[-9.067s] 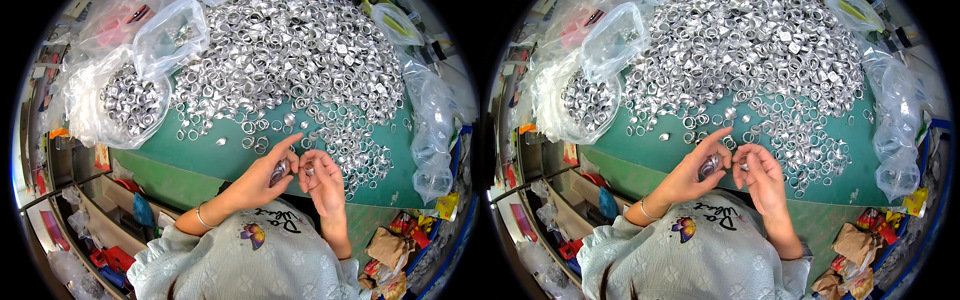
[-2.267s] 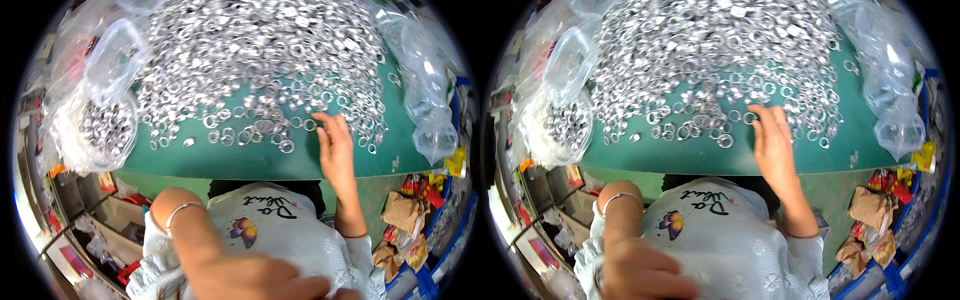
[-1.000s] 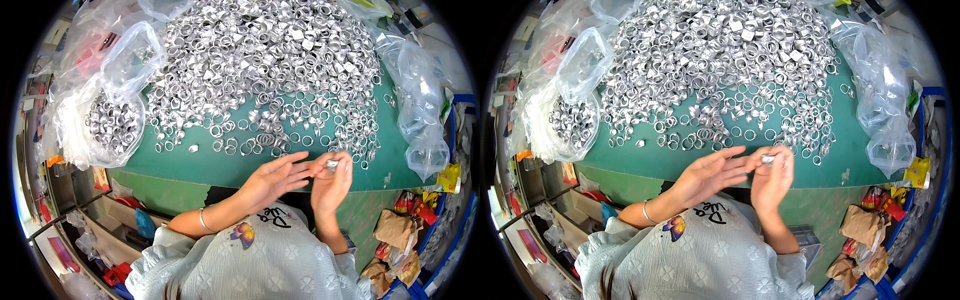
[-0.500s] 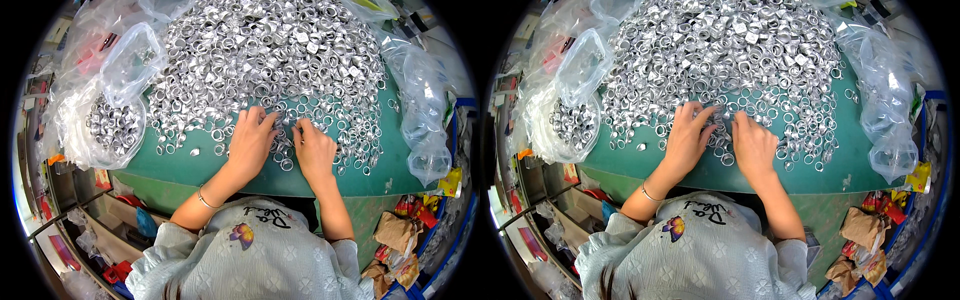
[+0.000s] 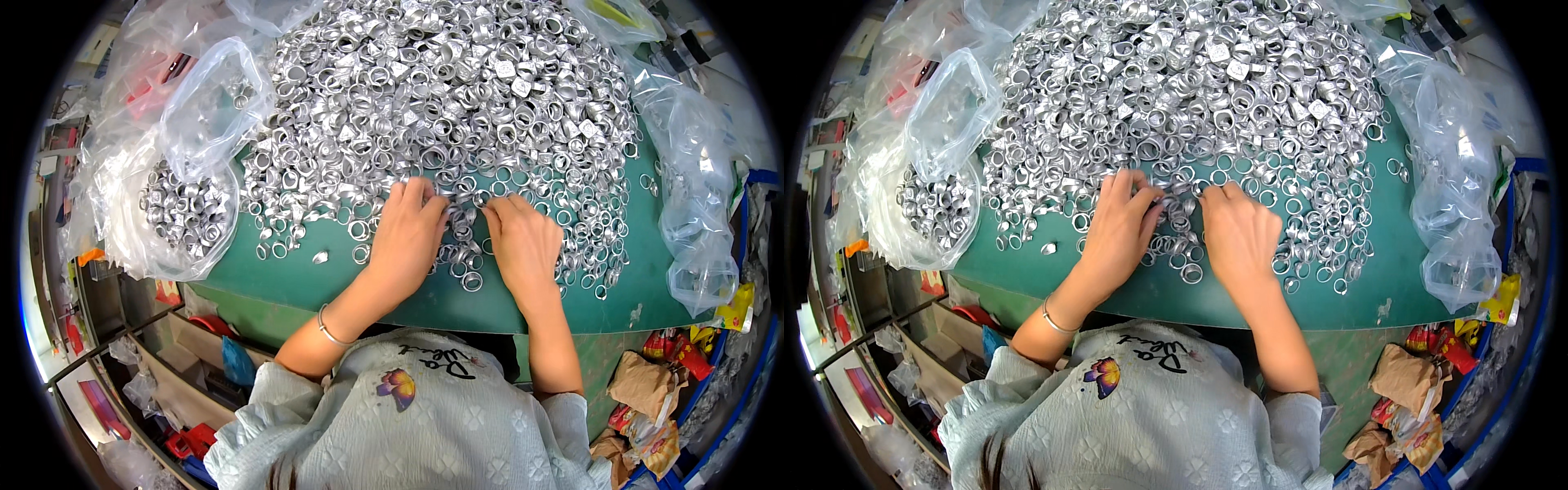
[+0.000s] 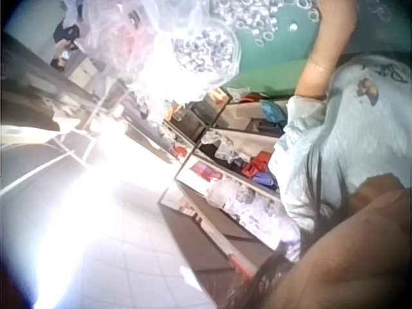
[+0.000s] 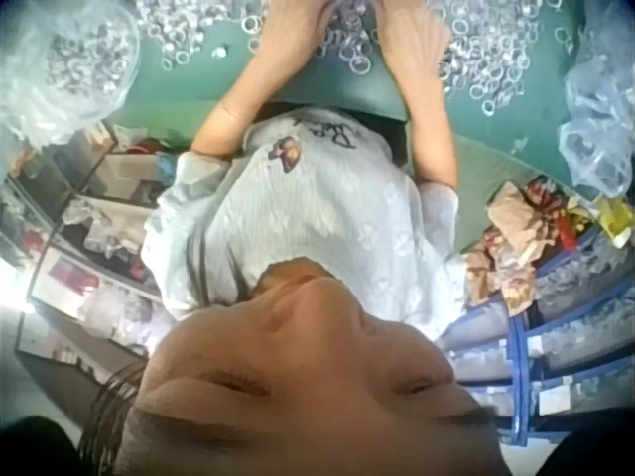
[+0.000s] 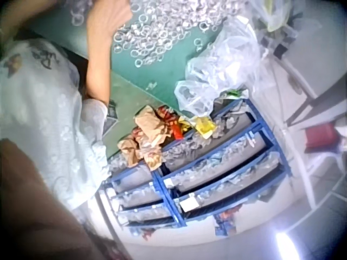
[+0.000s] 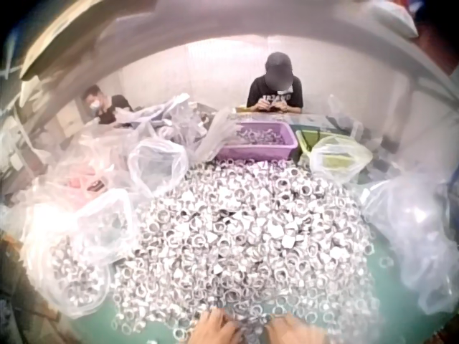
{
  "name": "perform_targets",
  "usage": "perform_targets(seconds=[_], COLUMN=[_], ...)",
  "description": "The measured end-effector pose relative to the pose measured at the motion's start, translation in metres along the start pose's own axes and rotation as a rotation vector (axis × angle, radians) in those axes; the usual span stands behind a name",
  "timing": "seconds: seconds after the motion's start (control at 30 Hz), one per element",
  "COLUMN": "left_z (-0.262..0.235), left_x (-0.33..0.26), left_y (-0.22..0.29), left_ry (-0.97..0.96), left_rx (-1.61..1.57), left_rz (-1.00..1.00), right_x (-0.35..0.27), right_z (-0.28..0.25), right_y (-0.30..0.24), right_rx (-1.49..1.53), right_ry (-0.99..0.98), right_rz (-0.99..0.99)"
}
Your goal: The person sorts and organizes a large pile of small metal rings by hand, placing them into plastic bags.
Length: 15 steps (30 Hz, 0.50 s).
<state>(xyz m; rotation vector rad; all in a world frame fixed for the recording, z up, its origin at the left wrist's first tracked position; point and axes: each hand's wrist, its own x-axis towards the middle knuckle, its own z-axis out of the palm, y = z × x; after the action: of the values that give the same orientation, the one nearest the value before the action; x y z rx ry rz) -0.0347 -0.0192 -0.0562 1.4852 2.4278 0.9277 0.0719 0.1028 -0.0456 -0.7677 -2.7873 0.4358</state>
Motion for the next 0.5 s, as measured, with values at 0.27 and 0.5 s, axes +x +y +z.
perform_targets(seconds=[0.27,0.5], left_z=[-0.022,-0.024], left_x=[-0.028,-0.025], left_y=[-0.003,0.003], left_ry=[-0.087,0.106], left_rx=[0.001,-0.187], left_rz=[-0.016,-0.132], right_x=[-0.008,0.003], right_z=[-0.013,0.002], right_y=[0.004,0.003], right_rx=[0.155,0.403], right_ry=[0.070,0.035], right_rz=[0.064,0.077])
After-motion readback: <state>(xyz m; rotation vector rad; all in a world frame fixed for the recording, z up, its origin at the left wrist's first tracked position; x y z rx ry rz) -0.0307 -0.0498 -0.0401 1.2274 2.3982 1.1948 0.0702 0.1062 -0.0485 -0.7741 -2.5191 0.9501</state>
